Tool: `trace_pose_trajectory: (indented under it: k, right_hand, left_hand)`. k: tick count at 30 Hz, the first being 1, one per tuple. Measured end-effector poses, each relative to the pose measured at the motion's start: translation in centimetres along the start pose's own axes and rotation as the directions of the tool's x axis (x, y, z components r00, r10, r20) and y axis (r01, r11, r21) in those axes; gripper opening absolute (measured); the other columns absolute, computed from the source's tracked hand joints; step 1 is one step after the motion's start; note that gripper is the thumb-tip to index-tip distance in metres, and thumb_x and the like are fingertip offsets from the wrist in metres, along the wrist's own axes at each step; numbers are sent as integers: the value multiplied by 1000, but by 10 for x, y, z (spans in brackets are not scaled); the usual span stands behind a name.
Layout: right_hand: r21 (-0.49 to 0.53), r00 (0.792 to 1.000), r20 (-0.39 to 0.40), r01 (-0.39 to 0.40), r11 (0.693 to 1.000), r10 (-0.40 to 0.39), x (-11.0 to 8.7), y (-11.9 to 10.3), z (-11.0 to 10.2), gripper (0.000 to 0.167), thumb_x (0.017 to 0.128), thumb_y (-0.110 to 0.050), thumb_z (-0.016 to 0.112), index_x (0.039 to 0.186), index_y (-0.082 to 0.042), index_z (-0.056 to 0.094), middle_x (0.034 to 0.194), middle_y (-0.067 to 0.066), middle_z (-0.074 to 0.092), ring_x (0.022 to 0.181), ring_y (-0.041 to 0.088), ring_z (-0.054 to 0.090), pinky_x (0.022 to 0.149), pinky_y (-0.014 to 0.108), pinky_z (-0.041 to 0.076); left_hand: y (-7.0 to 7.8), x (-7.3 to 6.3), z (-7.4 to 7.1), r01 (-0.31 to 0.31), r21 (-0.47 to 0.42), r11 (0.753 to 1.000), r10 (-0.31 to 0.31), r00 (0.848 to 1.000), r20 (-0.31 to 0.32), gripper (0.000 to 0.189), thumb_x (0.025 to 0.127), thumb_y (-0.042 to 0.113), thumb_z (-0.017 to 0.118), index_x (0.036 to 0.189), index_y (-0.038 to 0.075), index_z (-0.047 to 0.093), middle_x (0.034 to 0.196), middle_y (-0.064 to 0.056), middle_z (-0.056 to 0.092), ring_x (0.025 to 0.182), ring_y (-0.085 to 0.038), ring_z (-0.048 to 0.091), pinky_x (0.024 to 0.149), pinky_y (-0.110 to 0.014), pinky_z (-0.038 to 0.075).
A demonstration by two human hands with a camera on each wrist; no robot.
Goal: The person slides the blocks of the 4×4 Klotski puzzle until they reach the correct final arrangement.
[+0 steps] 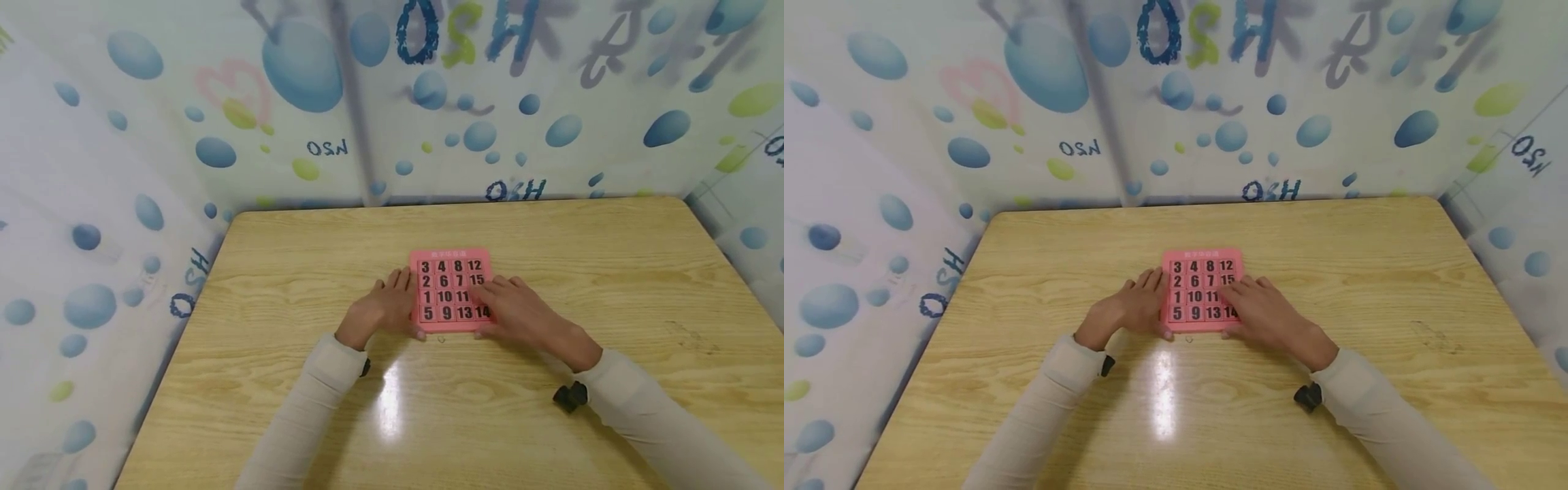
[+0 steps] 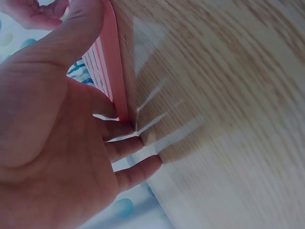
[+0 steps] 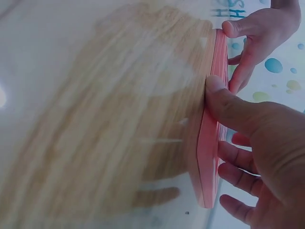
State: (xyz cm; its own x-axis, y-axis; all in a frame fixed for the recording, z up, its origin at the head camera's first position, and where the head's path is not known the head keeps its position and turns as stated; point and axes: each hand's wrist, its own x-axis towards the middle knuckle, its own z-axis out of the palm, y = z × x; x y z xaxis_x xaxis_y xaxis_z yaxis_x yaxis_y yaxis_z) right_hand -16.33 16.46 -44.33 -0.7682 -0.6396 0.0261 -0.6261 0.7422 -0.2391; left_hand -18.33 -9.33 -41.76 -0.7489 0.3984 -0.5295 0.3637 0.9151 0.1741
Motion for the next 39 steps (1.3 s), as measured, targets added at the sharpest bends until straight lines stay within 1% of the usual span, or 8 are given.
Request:
trace_pose_trajectory:
  k: [6, 9, 12, 15, 22, 26, 35, 39]
  right_hand:
    - [-30, 1000, 8, 20, 999, -19, 4, 1, -4, 71, 80, -50, 79, 135, -9, 61, 130, 11, 61, 119, 32, 54, 98, 56, 43]
    - [-49, 1000, 10, -15, 999, 15, 6, 3, -5, 70, 82, -52, 76, 136, -10, 60, 133, 11, 57, 123, 32, 50, 102, 58, 41]
    - [-71, 998, 18, -63, 995, 65, 8, 6, -4, 70, 87, -51, 71, 140, -8, 56, 141, 13, 52, 131, 35, 45, 107, 60, 37]
    - [-105, 996, 24, -83, 991, 86, 9, 9, -3, 70, 91, -50, 67, 143, -5, 53, 146, 15, 48, 135, 37, 42, 110, 60, 34]
    - [-216, 1000, 13, -23, 976, 26, 8, 9, -1, 65, 94, -52, 60, 139, -5, 57, 147, 15, 48, 136, 36, 42, 107, 58, 38]
    - [-263, 1000, 15, -3, 965, 7, 5, 8, 0, 66, 95, -54, 58, 140, -6, 56, 149, 15, 47, 137, 37, 42, 105, 57, 40]
    - [-250, 999, 32, 19, 968, -12, 1, 1, -2, 85, 86, -68, 60, 142, -4, 53, 148, 17, 49, 135, 39, 45, 105, 58, 40]
    - [-252, 999, 6, 37, 967, -37, 0, 1, -1, 83, 84, -66, 65, 137, -3, 57, 141, 16, 54, 128, 38, 50, 103, 56, 42]
  left_hand:
    - [-1, -2, 0, -10, -1, 1000, 10, 1000, -13, 123, 82, 60, 71, 159, 3, -5, 166, -17, -7, 154, -32, -2, 122, -51, 15]
    - [-1, -3, 0, -11, -4, 1000, 11, 1000, -20, 123, 82, 60, 72, 159, 3, -5, 166, -17, -7, 154, -32, -2, 123, -51, 15]
    - [-1, -2, 2, -14, -2, 1000, 14, 1000, -25, 123, 82, 60, 71, 159, 3, -5, 166, -17, -6, 154, -32, 0, 123, -50, 15]
    - [-1, -2, 4, -16, 0, 1000, 16, 999, -27, 122, 82, 60, 71, 159, 3, -5, 166, -17, -5, 154, -32, 0, 122, -50, 16]
    - [-1, -3, 2, -10, 5, 1000, 11, 999, -34, 122, 82, 61, 71, 159, 3, -4, 166, -17, -4, 154, -31, 1, 122, -50, 17]
    - [-1, -4, 1, -8, 10, 1000, 8, 999, -34, 122, 82, 61, 71, 159, 3, -5, 166, -17, -4, 154, -31, 1, 122, -50, 16]
    - [0, -5, 1, -6, 5, 1000, 6, 999, -31, 121, 83, 60, 70, 159, 3, -5, 166, -16, -5, 154, -31, -1, 123, -50, 15]
    - [0, -5, 1, -6, 6, 1000, 6, 1000, -30, 121, 83, 60, 70, 159, 3, -5, 166, -16, -5, 154, -31, -1, 123, -50, 15]
